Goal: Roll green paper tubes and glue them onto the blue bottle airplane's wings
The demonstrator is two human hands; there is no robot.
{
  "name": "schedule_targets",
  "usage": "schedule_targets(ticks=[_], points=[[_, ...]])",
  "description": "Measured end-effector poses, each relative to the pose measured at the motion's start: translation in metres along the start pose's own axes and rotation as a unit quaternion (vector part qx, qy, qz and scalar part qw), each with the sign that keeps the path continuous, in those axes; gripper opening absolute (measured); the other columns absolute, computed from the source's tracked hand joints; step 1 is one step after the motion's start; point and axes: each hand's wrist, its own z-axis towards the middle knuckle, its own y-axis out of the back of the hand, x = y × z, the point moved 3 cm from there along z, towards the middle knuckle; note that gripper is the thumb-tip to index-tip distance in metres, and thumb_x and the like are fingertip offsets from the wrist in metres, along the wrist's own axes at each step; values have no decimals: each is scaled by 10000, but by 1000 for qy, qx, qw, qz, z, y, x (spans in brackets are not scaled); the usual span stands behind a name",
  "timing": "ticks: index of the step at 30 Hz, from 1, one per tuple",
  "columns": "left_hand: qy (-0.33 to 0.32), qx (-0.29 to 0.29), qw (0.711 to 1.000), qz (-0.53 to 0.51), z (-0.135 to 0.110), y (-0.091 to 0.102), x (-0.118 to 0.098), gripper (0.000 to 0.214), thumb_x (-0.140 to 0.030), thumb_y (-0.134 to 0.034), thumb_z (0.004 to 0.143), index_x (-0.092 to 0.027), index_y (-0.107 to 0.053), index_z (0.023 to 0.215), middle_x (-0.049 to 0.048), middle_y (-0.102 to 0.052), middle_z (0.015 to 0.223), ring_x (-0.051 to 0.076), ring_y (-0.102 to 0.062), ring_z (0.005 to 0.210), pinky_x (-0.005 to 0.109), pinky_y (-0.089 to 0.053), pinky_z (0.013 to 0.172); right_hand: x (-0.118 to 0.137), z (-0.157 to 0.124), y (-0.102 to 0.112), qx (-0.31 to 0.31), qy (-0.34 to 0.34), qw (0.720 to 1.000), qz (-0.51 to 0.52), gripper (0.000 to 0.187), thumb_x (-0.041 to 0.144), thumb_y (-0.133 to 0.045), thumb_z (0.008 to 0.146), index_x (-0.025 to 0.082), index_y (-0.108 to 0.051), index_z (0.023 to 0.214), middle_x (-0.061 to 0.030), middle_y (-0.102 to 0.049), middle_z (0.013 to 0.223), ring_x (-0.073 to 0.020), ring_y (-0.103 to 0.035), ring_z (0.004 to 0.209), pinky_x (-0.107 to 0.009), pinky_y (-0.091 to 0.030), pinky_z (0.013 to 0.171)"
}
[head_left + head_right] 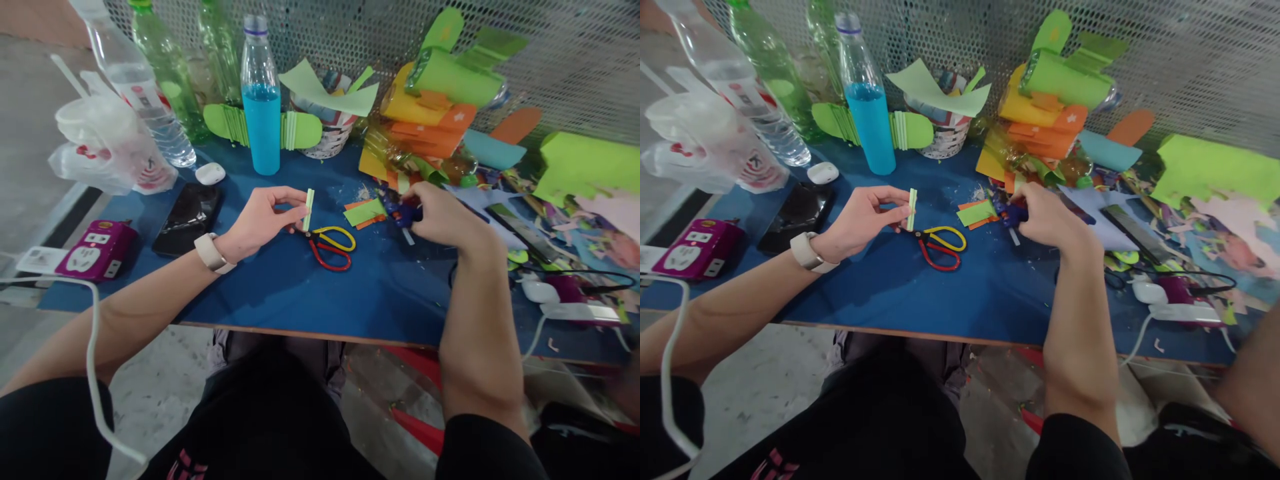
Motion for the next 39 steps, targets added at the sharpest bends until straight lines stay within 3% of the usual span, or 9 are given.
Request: schedule_targets(ticks=[6, 9, 11, 14, 18, 22, 25, 30, 39], points=[[-14, -1, 1000, -16, 2, 0, -1, 434, -499, -1020, 853, -176, -829, 1069, 81, -823, 1031, 153, -745, 737, 285, -618, 645, -2, 2, -16, 41, 4, 999, -30, 490, 132, -728, 668, 223, -700, 1149, -134, -743, 1216, -358, -727, 1141, -514, -604, 1013], [-27, -5, 999, -17, 4, 1, 1, 404, -473, -1005, 876, -182, -793, 1060, 68, -811, 1019, 152, -757, 747, 266, -620, 636, 8, 0, -11, 11, 12, 999, -32, 540, 183, -756, 686, 218, -720, 1224, -150, -732, 1285, -381, -705, 1219, -528, -593, 1038], [-34, -7, 999, -19, 4, 1, 1, 386, -455, -997, 887, -181, -771, 1037, 63, -805, 1013, 152, -765, 751, 253, -621, 626, 27, -2, -5, -57, 34, 998, 0, 483, 222, -774, 744, 220, -729, 1225, -150, -739, 1277, -373, -713, 1197, -534, -591, 1031], [-38, -1, 999, -32, 4, -2, 1, 386, -443, -998, 891, -175, -745, 1005, 58, -795, 993, 156, -782, 763, 238, -624, 615, 73, -4, -7, -172, 79, 973, 128, 219, 354, -795, 909, 237, -742, 1086, -103, -773, 1080, -283, -738, 962, -475, -611, 915], [-34, 1, 998, -57, 2, -9, 0, 445, -493, -1012, 878, -169, -739, 1014, 52, -781, 982, 159, -796, 776, 236, -640, 634, 139, -6, -43, -176, 115, 916, 342, 367, 539, -874, 929, 247, -733, 1102, -55, -795, 990, -234, -768, 898, -406, -634, 824], [-56, 2, 996, -74, -2, -15, -1, 470, -535, -1011, 879, -168, -749, 1011, 40, -761, 1001, 142, -785, 806, 230, -664, 693, 175, -11, -77, -156, 106, 873, 449, 533, 593, -998, 824, 254, -715, 1123, -21, -784, 954, -220, -779, 865, -390, -661, 798], [-61, 4, 995, -81, -4, -19, -2, 466, -544, -1004, 889, -173, -744, 998, 41, -762, 991, 152, -781, 859, 244, -687, 758, 180, -12, -83, -176, 104, 851, 484, 437, 568, -978, 876, 252, -724, 1039, 0, -761, 896, -192, -767, 784, -366, -653, 738], [-55, 10, 995, -84, -7, -23, -1, 475, -565, -974, 912, -181, -716, 1020, 38, -767, 978, 162, -774, 850, 312, -710, 833, 173, -12, -72, -230, 111, 841, 477, 391, 600, -935, 924, 243, -777, 918, -15, -745, 922, -172, -750, 797, -359, -677, 782], [-144, 1, 988, 62, -12, -19, -8, 145, -318, -833, 1019, -177, -799, 1022, 47, -794, 932, 157, -761, 772, 277, -629, 718, 168, -15, -68, -199, 67, 816, 538, 417, 620, -998, 832, 250, -826, 920, -17, -811, 870, -186, -783, 785, -338, -693, 744]])
